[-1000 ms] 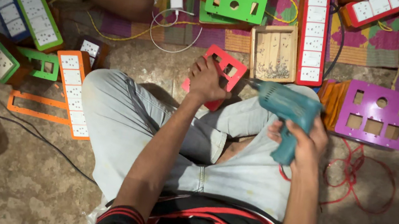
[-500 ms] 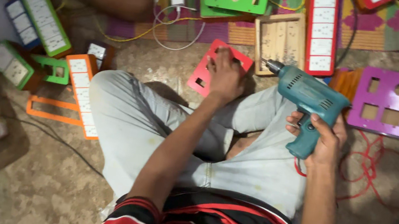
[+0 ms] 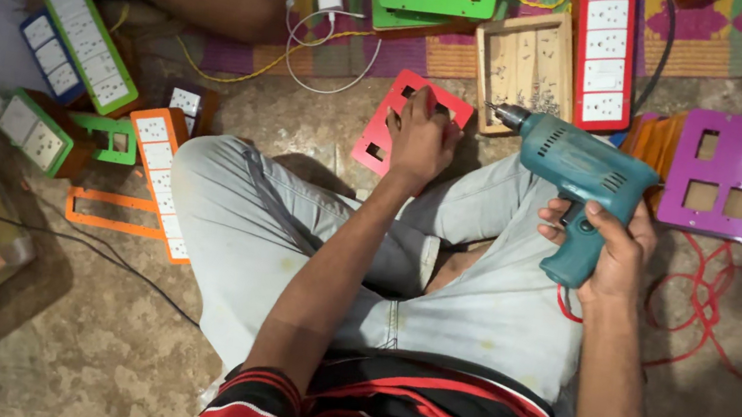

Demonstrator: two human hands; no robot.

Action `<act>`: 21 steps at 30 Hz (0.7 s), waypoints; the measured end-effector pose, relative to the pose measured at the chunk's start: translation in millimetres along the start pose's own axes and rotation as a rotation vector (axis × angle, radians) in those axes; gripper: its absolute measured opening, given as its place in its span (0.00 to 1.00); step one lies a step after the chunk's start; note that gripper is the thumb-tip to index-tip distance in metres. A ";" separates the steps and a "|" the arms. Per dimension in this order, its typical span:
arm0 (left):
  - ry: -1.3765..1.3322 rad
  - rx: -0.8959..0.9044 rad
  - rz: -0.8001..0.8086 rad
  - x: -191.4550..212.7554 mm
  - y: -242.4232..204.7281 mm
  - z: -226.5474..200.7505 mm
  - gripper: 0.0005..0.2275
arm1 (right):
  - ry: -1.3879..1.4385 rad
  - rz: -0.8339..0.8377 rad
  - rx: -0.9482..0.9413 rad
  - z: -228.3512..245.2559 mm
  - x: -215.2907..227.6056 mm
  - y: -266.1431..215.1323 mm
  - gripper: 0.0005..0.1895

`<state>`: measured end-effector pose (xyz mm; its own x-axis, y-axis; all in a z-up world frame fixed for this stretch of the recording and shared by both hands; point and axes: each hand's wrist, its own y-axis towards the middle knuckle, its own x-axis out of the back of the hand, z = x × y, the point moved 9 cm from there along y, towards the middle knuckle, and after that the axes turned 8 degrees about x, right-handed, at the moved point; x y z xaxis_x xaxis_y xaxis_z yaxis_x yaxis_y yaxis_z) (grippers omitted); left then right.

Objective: The person sits on the floor and uses a corded drill to make holes in red and purple plastic frames. They adjust the drill bit, position the frames on their lap, and drill multiple holes into each frame.

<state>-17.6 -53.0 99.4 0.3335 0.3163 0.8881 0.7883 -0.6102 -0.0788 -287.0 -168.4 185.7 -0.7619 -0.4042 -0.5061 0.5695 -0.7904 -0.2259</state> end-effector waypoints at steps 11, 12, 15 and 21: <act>0.290 -0.251 -0.172 -2.3 -3.1 -25.3 0.07 | 0.029 -0.011 -0.020 0.3 -0.2 0.0 0.22; 0.371 -0.297 -0.169 -4.5 -3.2 -29.8 0.07 | 0.031 -0.011 -0.019 0.8 -0.8 0.7 0.22; 0.422 -0.364 -0.121 -6.0 1.0 -35.6 0.10 | 0.040 -0.002 -0.013 1.5 -3.7 3.1 0.22; 0.520 -0.398 0.086 -21.1 10.4 -42.5 0.11 | 0.059 0.000 -0.005 1.1 -1.4 2.9 0.21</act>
<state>-38.4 -96.8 99.1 0.0152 -0.0765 0.9970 0.4851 -0.8713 -0.0743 -284.7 -170.7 186.7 -0.7423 -0.3766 -0.5542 0.5712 -0.7880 -0.2297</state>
